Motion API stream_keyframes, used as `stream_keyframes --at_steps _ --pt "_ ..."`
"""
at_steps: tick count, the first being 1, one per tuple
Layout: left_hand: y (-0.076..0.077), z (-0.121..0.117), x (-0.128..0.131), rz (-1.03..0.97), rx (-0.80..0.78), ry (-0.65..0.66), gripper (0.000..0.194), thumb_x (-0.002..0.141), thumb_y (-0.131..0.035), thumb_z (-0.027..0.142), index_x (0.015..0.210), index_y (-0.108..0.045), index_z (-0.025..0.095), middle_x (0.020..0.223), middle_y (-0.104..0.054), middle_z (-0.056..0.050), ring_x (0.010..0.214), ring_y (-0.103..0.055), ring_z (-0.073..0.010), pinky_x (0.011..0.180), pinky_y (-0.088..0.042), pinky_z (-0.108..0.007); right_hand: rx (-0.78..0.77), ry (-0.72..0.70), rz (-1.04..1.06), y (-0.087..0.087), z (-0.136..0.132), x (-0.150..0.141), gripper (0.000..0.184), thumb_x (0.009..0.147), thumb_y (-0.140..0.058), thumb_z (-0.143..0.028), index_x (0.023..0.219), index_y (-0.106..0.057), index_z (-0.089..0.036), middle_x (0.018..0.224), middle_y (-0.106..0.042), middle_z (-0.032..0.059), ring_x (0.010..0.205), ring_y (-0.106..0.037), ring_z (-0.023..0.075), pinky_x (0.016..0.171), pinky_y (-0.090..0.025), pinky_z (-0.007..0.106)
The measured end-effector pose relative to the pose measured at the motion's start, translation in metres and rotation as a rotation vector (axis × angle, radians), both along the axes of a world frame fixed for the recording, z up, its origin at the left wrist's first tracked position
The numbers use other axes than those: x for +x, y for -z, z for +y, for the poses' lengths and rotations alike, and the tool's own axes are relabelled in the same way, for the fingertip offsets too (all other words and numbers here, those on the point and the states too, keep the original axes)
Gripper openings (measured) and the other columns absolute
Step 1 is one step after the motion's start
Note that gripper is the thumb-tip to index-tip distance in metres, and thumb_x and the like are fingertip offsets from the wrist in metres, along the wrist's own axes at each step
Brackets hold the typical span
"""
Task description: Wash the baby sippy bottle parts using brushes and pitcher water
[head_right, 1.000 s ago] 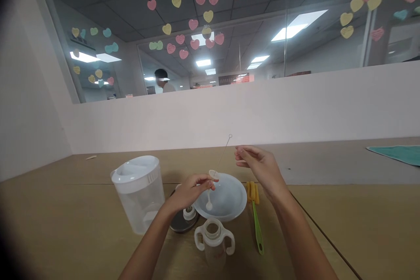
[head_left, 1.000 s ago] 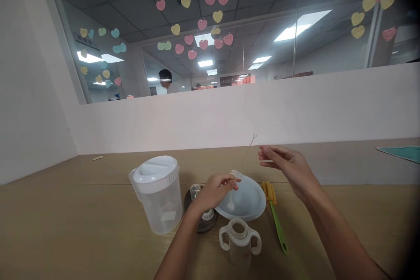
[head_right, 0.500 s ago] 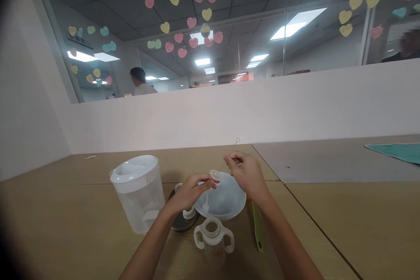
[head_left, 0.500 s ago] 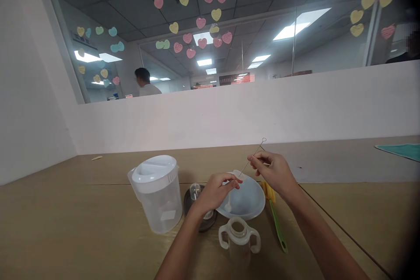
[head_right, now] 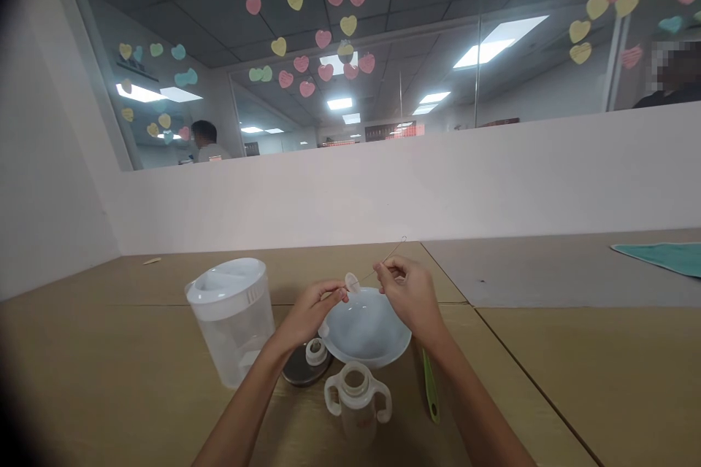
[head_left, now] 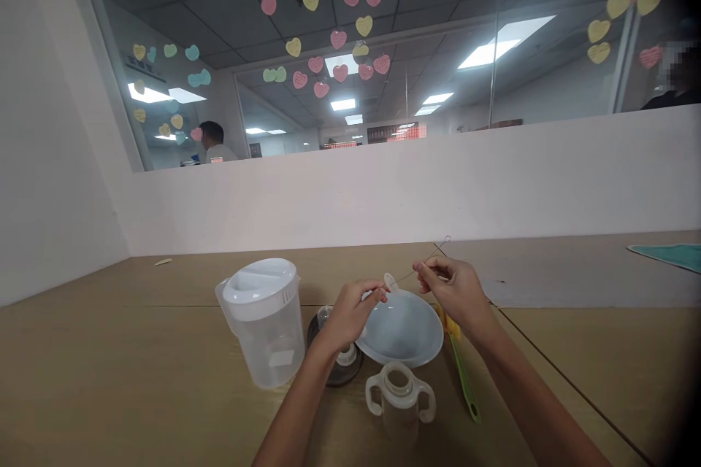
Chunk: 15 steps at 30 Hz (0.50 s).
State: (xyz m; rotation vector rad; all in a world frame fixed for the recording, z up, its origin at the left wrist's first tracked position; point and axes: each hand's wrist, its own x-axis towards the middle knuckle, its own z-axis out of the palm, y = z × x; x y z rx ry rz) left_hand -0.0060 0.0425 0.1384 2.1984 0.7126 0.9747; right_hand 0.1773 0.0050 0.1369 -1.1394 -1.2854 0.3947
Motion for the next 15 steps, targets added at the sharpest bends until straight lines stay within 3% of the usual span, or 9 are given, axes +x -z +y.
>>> stream_keyframes --at_steps 5,15 --pt "-0.003 0.001 -0.004 0.011 0.028 -0.015 0.029 0.086 -0.039 0.033 0.070 -0.056 0.016 0.070 -0.054 0.001 0.070 -0.046 -0.0135 0.064 -0.033 -0.021 0.008 0.023 -0.021 -0.001 -0.003 -0.008 0.033 0.075 -0.057 -0.046 0.061 -0.055 -0.017 0.056 -0.055 0.0008 0.053 -0.057 0.0143 0.054 -0.043 0.025" --pt "0.008 0.006 -0.001 0.010 0.066 -0.011 0.030 0.087 -0.040 0.034 0.072 -0.059 0.016 0.074 -0.058 0.001 0.074 -0.049 -0.0137 0.069 -0.035 -0.021 0.007 0.040 -0.004 0.002 -0.001 -0.013 0.033 0.073 -0.056 -0.047 0.060 -0.055 -0.017 0.057 -0.056 0.0011 0.053 -0.056 0.0146 0.052 -0.044 0.024"
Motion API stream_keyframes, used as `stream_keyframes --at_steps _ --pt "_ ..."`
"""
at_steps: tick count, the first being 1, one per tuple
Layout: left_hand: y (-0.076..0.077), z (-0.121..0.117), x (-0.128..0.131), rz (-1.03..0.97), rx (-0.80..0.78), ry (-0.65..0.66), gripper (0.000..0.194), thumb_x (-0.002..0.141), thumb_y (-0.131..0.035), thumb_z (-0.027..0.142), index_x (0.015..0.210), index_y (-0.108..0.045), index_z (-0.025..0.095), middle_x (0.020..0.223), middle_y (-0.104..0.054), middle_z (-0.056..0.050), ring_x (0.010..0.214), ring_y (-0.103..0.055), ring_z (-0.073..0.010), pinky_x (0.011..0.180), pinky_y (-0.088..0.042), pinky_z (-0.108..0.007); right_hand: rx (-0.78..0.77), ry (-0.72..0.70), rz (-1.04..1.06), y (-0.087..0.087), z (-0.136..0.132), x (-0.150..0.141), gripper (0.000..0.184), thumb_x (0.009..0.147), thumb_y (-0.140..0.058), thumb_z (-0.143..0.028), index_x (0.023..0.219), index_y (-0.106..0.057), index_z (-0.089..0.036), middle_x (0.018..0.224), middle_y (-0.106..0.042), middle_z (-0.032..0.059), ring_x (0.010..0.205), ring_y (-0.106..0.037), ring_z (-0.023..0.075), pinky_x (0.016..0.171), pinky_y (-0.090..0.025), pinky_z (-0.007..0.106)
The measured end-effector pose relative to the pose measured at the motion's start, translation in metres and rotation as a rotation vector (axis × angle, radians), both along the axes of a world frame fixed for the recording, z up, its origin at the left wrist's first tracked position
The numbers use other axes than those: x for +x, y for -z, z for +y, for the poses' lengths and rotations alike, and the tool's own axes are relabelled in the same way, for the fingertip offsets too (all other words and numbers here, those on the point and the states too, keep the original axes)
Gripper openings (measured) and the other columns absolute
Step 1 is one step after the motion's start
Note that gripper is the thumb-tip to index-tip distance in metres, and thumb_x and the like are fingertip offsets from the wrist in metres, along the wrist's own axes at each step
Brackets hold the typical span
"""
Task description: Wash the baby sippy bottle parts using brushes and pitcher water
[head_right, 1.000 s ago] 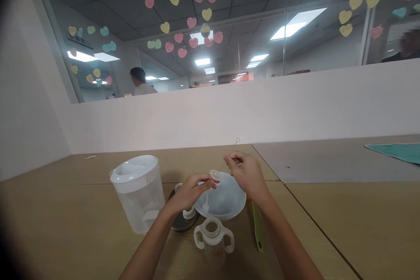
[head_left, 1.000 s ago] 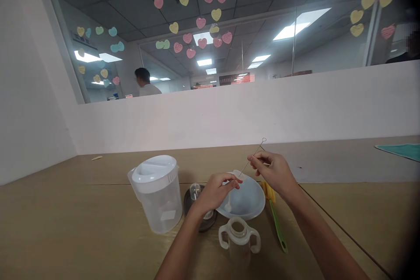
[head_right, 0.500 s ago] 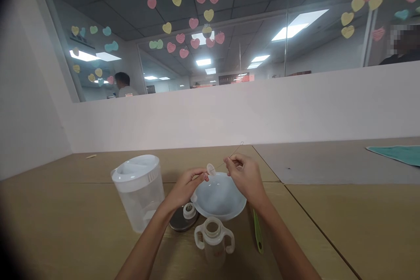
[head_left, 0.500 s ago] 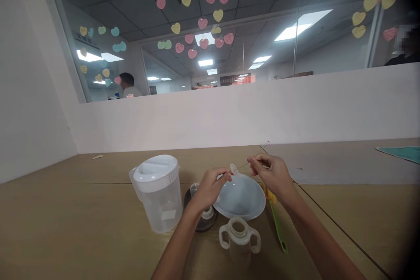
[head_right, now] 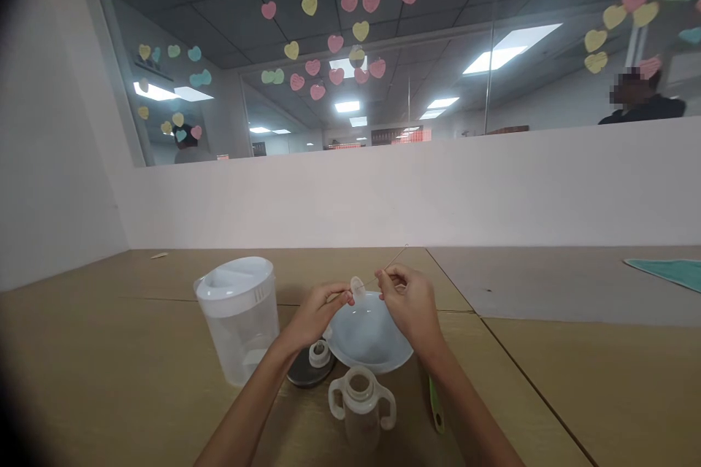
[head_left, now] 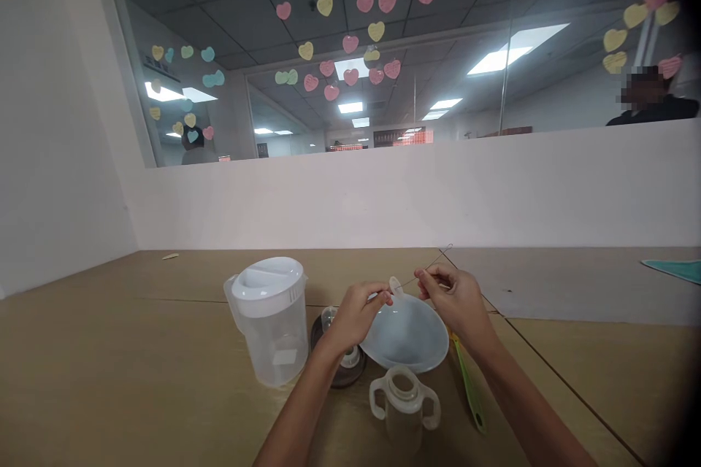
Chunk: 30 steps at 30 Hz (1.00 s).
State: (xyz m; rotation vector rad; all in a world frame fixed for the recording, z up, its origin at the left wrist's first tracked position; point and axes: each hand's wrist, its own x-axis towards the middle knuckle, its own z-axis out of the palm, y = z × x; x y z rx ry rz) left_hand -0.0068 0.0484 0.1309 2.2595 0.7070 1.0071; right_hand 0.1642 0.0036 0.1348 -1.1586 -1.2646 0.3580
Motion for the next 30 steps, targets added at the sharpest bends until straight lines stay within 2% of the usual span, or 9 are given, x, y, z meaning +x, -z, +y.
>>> stream_keyframes --at_steps 7,13,17,23,27,30 --pt "0.003 0.002 -0.002 -0.001 -0.084 0.014 0.029 0.086 -0.044 0.034 0.075 -0.063 0.014 0.077 -0.062 0.000 0.074 -0.051 -0.0139 0.067 -0.036 -0.021 0.000 0.040 -0.075 0.003 0.002 -0.003 0.033 0.074 -0.054 -0.046 0.060 -0.056 -0.017 0.057 -0.058 0.0018 0.051 -0.054 0.0138 0.052 -0.042 0.024" --pt "0.008 -0.002 0.007 0.000 -0.162 0.177 0.029 0.085 -0.047 0.031 0.080 -0.070 0.014 0.089 -0.068 -0.003 0.086 -0.058 -0.0167 0.077 -0.039 -0.023 0.034 0.115 -0.220 0.004 0.007 -0.003 0.031 0.078 -0.050 -0.044 0.063 -0.058 -0.017 0.059 -0.060 0.0016 0.053 -0.055 0.0139 0.053 -0.040 0.024" --pt "0.011 -0.009 0.018 -0.013 -0.181 0.263 0.025 0.084 -0.048 0.025 0.083 -0.071 0.015 0.087 -0.070 -0.004 0.089 -0.059 -0.0175 0.082 -0.039 -0.024 0.037 0.136 -0.324 0.002 0.004 -0.009 0.029 0.078 -0.049 -0.039 0.060 -0.058 -0.018 0.053 -0.058 0.0002 0.050 -0.054 0.0129 0.051 -0.037 0.024" --pt "0.015 -0.012 0.028 -0.135 -0.225 0.274 0.027 0.085 -0.047 0.027 0.086 -0.071 0.014 0.087 -0.068 -0.004 0.086 -0.058 -0.0179 0.083 -0.040 -0.026 0.049 0.158 -0.235 -0.003 -0.002 -0.008 0.027 0.078 -0.051 -0.040 0.066 -0.061 -0.018 0.061 -0.065 0.0020 0.056 -0.060 0.0143 0.053 -0.041 0.023" --pt "0.020 -0.006 0.029 -0.214 -0.274 0.221 0.027 0.084 -0.050 0.031 0.082 -0.069 0.013 0.082 -0.066 -0.004 0.084 -0.056 -0.0177 0.081 -0.039 -0.026 0.112 0.163 -0.207 0.000 -0.003 -0.010 0.026 0.079 -0.051 -0.040 0.067 -0.060 -0.018 0.066 -0.065 0.0027 0.060 -0.062 0.0153 0.058 -0.046 0.025" --pt "0.023 0.000 0.028 -0.245 -0.276 0.220 0.027 0.084 -0.050 0.033 0.080 -0.068 0.013 0.079 -0.064 -0.003 0.079 -0.055 -0.0166 0.076 -0.039 -0.025 0.162 0.156 -0.215 0.004 -0.001 -0.015 0.023 0.079 -0.050 -0.037 0.070 -0.060 -0.019 0.079 -0.068 0.0059 0.070 -0.064 0.0176 0.064 -0.049 0.027"
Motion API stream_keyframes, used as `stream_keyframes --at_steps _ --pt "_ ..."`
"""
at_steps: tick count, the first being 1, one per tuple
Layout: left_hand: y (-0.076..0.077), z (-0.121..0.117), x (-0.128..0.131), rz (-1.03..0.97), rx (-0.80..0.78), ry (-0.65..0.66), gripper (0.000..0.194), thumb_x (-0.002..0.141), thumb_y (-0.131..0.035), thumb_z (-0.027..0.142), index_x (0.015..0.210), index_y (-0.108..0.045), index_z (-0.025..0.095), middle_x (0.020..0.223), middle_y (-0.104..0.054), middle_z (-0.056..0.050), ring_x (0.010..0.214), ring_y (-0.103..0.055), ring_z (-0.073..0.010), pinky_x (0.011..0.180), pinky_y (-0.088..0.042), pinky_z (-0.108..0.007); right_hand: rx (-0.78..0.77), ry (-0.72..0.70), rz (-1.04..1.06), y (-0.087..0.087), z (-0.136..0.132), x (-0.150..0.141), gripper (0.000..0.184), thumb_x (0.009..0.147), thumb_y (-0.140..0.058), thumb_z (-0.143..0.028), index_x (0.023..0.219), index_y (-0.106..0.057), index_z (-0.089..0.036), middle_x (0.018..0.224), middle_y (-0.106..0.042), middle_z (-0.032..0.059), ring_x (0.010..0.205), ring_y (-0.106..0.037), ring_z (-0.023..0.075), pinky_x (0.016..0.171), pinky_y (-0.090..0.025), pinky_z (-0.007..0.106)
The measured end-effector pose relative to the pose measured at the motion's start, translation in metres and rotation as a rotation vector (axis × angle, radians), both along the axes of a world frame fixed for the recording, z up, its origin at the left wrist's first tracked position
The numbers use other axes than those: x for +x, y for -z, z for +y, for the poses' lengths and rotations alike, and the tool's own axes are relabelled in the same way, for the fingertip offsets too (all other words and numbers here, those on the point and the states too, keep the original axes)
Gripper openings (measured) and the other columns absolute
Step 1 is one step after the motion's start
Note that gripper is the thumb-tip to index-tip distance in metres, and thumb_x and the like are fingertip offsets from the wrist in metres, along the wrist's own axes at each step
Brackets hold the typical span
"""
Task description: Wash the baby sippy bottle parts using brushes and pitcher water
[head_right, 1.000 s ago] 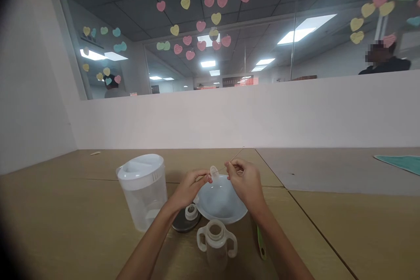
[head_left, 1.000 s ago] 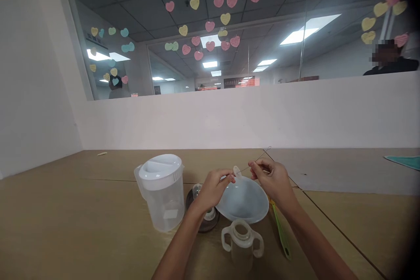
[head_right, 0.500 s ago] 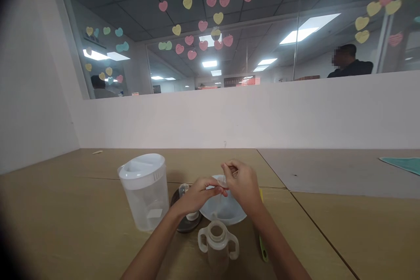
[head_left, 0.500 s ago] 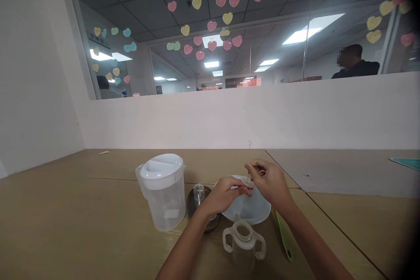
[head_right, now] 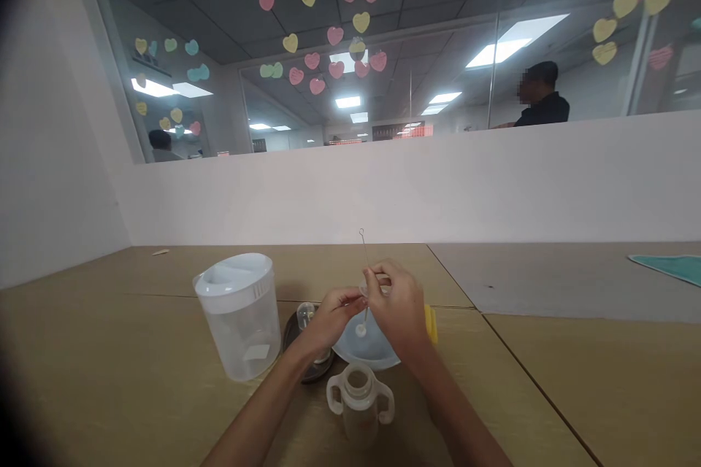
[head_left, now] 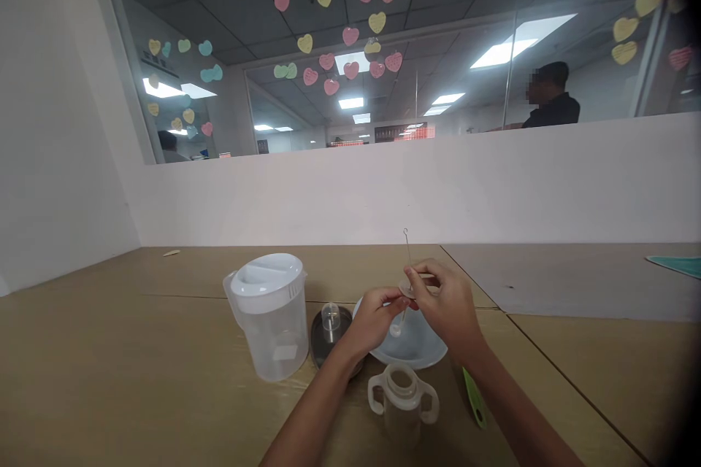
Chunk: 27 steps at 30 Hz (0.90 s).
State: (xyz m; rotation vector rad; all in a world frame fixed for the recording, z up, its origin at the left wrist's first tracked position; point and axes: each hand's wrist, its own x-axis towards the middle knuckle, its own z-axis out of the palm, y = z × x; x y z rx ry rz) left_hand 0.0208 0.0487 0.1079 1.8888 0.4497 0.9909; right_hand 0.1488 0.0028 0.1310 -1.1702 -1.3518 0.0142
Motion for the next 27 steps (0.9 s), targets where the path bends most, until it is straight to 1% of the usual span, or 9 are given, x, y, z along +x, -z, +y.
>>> stream_keyframes --at_steps 2,4,7,10,13,15,18,23,27 --pt "0.002 0.003 0.000 -0.013 0.010 0.001 0.028 0.084 -0.050 0.034 0.080 -0.067 0.012 0.076 -0.063 -0.002 0.077 -0.053 -0.0160 0.075 -0.039 -0.025 0.035 0.002 -0.035 0.004 0.003 -0.003 0.021 0.079 -0.049 -0.034 0.069 -0.060 -0.020 0.092 -0.069 0.0078 0.085 -0.064 0.0204 0.074 -0.049 0.032" --pt "0.003 0.006 0.000 -0.015 0.019 -0.007 0.030 0.084 -0.050 0.036 0.079 -0.067 0.012 0.074 -0.062 -0.002 0.074 -0.053 -0.0155 0.074 -0.040 -0.026 0.055 0.015 -0.078 0.008 0.008 -0.006 0.020 0.078 -0.049 -0.032 0.065 -0.059 -0.020 0.102 -0.067 0.0088 0.098 -0.061 0.0231 0.085 -0.046 0.037" --pt "0.005 0.009 0.000 -0.021 0.018 -0.021 0.032 0.084 -0.049 0.038 0.084 -0.068 0.011 0.076 -0.063 -0.003 0.073 -0.053 -0.0158 0.073 -0.040 -0.027 0.051 0.011 -0.081 0.012 0.014 -0.006 0.021 0.077 -0.050 -0.033 0.065 -0.062 -0.020 0.106 -0.066 0.0102 0.102 -0.060 0.0245 0.089 -0.045 0.040" --pt "0.004 0.011 -0.001 -0.004 0.079 -0.063 0.034 0.086 -0.046 0.037 0.090 -0.068 0.012 0.082 -0.065 -0.004 0.080 -0.055 -0.0174 0.075 -0.041 -0.027 0.028 -0.035 -0.041 0.009 0.016 -0.001 0.022 0.077 -0.054 -0.037 0.072 -0.067 -0.020 0.106 -0.066 0.0101 0.100 -0.061 0.0241 0.089 -0.045 0.040" --pt "0.002 0.009 -0.003 0.085 0.162 -0.132 0.033 0.087 -0.043 0.035 0.089 -0.068 0.014 0.086 -0.067 -0.004 0.084 -0.056 -0.0181 0.079 -0.041 -0.027 0.012 -0.095 0.019 -0.003 0.008 0.008 0.027 0.076 -0.058 -0.042 0.089 -0.070 -0.021 0.100 -0.068 0.0084 0.094 -0.062 0.0222 0.086 -0.047 0.037" --pt "0.002 0.007 -0.004 0.138 0.178 -0.147 0.033 0.087 -0.042 0.035 0.087 -0.069 0.015 0.086 -0.067 -0.004 0.085 -0.057 -0.0182 0.080 -0.042 -0.027 0.014 -0.099 0.071 -0.011 0.000 0.012 0.032 0.077 -0.058 -0.043 0.097 -0.069 -0.020 0.094 -0.069 0.0071 0.087 -0.063 0.0205 0.080 -0.049 0.035" --pt "0.003 0.004 -0.003 0.152 0.154 -0.121 0.032 0.086 -0.043 0.034 0.088 -0.068 0.015 0.088 -0.068 -0.004 0.087 -0.058 -0.0189 0.081 -0.042 -0.027 0.042 -0.057 0.084 -0.018 -0.008 0.016 0.031 0.079 -0.055 -0.043 0.090 -0.070 -0.019 0.085 -0.069 0.0064 0.078 -0.063 0.0190 0.074 -0.049 0.033" --pt "0.006 0.007 0.000 0.123 0.129 -0.154 0.034 0.086 -0.043 0.036 0.091 -0.068 0.014 0.091 -0.068 -0.004 0.089 -0.057 -0.0198 0.082 -0.042 -0.028 0.067 -0.060 0.080 -0.010 -0.007 0.015 0.030 0.081 -0.053 -0.041 0.081 -0.071 -0.017 0.074 -0.067 0.0052 0.063 -0.059 0.0153 0.060 -0.048 0.028" --pt "0.000 0.006 -0.001 0.073 0.166 -0.183 0.034 0.087 -0.044 0.037 0.090 -0.069 0.014 0.088 -0.067 -0.004 0.086 -0.057 -0.0187 0.080 -0.041 -0.027 -0.010 -0.030 0.003 -0.001 0.000 0.009 0.030 0.082 -0.051 -0.038 0.074 -0.071 -0.018 0.068 -0.064 0.0045 0.060 -0.058 0.0152 0.057 -0.045 0.027"
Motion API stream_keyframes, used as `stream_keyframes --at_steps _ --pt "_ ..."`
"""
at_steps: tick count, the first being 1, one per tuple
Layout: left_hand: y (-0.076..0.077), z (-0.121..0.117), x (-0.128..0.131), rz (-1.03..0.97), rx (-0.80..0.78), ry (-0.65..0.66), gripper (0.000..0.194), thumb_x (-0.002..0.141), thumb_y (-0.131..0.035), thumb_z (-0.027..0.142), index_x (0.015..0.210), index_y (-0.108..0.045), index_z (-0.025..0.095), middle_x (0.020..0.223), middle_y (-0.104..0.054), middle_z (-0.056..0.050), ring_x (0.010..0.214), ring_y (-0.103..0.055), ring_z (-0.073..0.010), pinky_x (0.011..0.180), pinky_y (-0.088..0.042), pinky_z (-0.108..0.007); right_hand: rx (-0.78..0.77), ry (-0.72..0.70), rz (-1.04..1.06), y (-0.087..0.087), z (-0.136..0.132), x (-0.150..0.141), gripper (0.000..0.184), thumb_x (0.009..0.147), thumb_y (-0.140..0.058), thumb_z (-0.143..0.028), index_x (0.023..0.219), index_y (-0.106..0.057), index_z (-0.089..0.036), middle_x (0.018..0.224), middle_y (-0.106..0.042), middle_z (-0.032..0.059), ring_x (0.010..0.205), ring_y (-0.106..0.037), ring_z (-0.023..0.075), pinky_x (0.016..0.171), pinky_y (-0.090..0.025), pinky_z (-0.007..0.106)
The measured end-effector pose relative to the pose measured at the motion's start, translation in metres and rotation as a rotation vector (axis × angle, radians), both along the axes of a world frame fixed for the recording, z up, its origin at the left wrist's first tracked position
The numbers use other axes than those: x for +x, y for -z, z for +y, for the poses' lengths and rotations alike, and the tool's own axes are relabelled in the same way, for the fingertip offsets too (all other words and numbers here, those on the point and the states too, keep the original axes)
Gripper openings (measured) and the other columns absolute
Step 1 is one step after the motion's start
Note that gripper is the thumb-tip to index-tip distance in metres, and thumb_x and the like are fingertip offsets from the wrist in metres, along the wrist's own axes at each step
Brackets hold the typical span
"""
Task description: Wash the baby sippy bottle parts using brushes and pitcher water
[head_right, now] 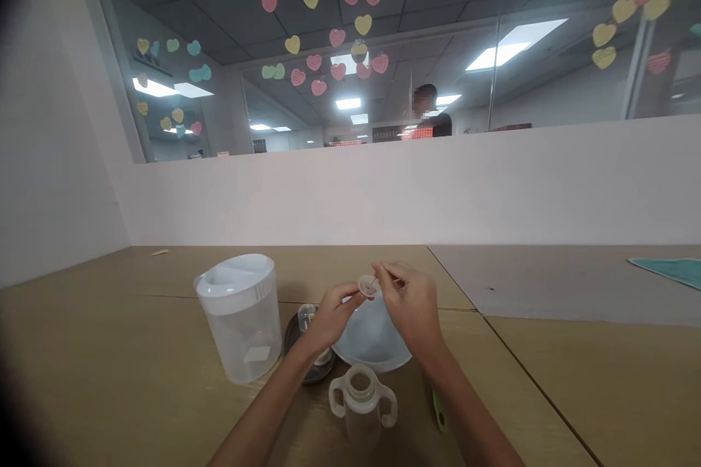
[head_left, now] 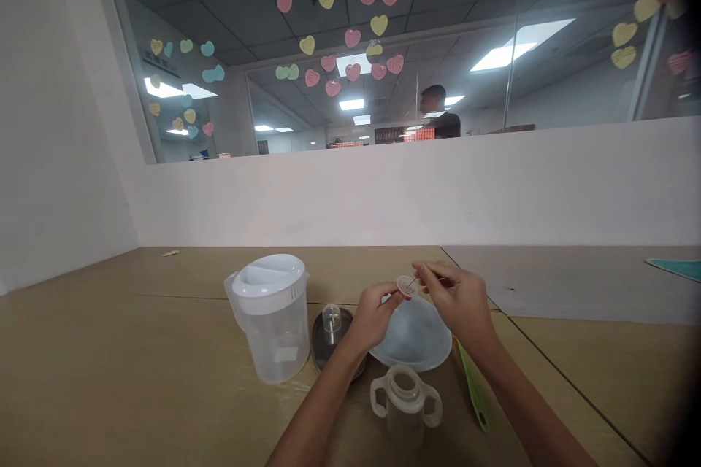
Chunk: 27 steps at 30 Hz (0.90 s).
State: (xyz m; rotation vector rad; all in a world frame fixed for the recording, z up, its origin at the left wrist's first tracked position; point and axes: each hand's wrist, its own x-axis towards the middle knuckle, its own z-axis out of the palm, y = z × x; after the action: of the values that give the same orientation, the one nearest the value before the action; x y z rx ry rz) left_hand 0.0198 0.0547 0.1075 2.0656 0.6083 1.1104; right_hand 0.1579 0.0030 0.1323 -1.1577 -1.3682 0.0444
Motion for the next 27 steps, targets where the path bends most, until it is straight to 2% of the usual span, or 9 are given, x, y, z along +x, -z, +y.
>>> stream_keyframes --at_steps 3,6,8,15,19,23,27 --pt "-0.008 -0.004 -0.001 -0.042 0.014 0.044 0.035 0.088 -0.043 0.039 0.091 -0.068 0.014 0.087 -0.067 -0.004 0.085 -0.057 -0.0179 0.080 -0.041 -0.026 -0.006 0.029 -0.087 0.005 0.004 -0.008 0.030 0.082 -0.050 -0.038 0.074 -0.072 -0.019 0.075 -0.063 0.0066 0.074 -0.059 0.0185 0.066 -0.046 0.030" --pt "-0.014 -0.007 -0.002 -0.093 -0.006 0.073 0.039 0.089 -0.042 0.042 0.097 -0.067 0.013 0.092 -0.067 -0.005 0.087 -0.056 -0.0185 0.080 -0.042 -0.026 0.065 0.025 -0.108 0.007 0.005 -0.014 0.028 0.083 -0.051 -0.039 0.080 -0.073 -0.022 0.098 -0.062 0.0090 0.097 -0.056 0.0219 0.080 -0.045 0.034" --pt "-0.017 -0.008 -0.002 -0.102 -0.016 0.075 0.041 0.089 -0.041 0.043 0.101 -0.066 0.012 0.096 -0.067 -0.006 0.090 -0.056 -0.0191 0.081 -0.042 -0.027 0.084 0.004 -0.105 0.006 0.004 -0.017 0.026 0.083 -0.051 -0.038 0.083 -0.073 -0.024 0.104 -0.062 0.0084 0.101 -0.055 0.0218 0.083 -0.044 0.034" --pt "-0.015 -0.009 -0.003 -0.042 0.096 -0.036 0.034 0.089 -0.043 0.038 0.093 -0.068 0.016 0.091 -0.068 -0.005 0.087 -0.058 -0.0178 0.083 -0.041 -0.027 0.000 -0.176 0.053 -0.003 0.002 -0.009 0.026 0.082 -0.053 -0.039 0.079 -0.072 -0.020 0.082 -0.068 0.0050 0.078 -0.061 0.0182 0.068 -0.048 0.028" --pt "-0.016 -0.011 -0.001 -0.003 0.137 -0.021 0.033 0.090 -0.042 0.036 0.088 -0.068 0.017 0.090 -0.068 -0.004 0.088 -0.058 -0.0171 0.084 -0.041 -0.026 -0.072 -0.238 0.137 -0.005 0.003 -0.002 0.033 0.080 -0.055 -0.043 0.071 -0.070 -0.016 0.070 -0.067 0.0046 0.068 -0.061 0.0176 0.062 -0.050 0.027" --pt "-0.015 -0.012 0.002 0.013 0.112 0.046 0.034 0.091 -0.040 0.035 0.098 -0.067 0.016 0.097 -0.068 -0.005 0.091 -0.059 -0.0171 0.084 -0.042 -0.027 -0.082 -0.202 0.207 -0.006 0.005 0.004 0.032 0.076 -0.058 -0.044 0.073 -0.071 -0.014 0.071 -0.067 0.0047 0.064 -0.061 0.0173 0.060 -0.052 0.028" --pt "-0.010 -0.010 0.000 0.119 0.146 -0.009 0.032 0.086 -0.051 0.035 0.113 -0.062 0.022 0.102 -0.068 -0.003 0.094 -0.058 -0.0183 0.085 -0.042 -0.029 -0.052 -0.104 0.315 -0.008 0.006 0.015 0.034 0.074 -0.060 -0.046 0.080 -0.072 -0.014 0.077 -0.069 0.0055 0.061 -0.063 0.0171 0.060 -0.053 0.031"
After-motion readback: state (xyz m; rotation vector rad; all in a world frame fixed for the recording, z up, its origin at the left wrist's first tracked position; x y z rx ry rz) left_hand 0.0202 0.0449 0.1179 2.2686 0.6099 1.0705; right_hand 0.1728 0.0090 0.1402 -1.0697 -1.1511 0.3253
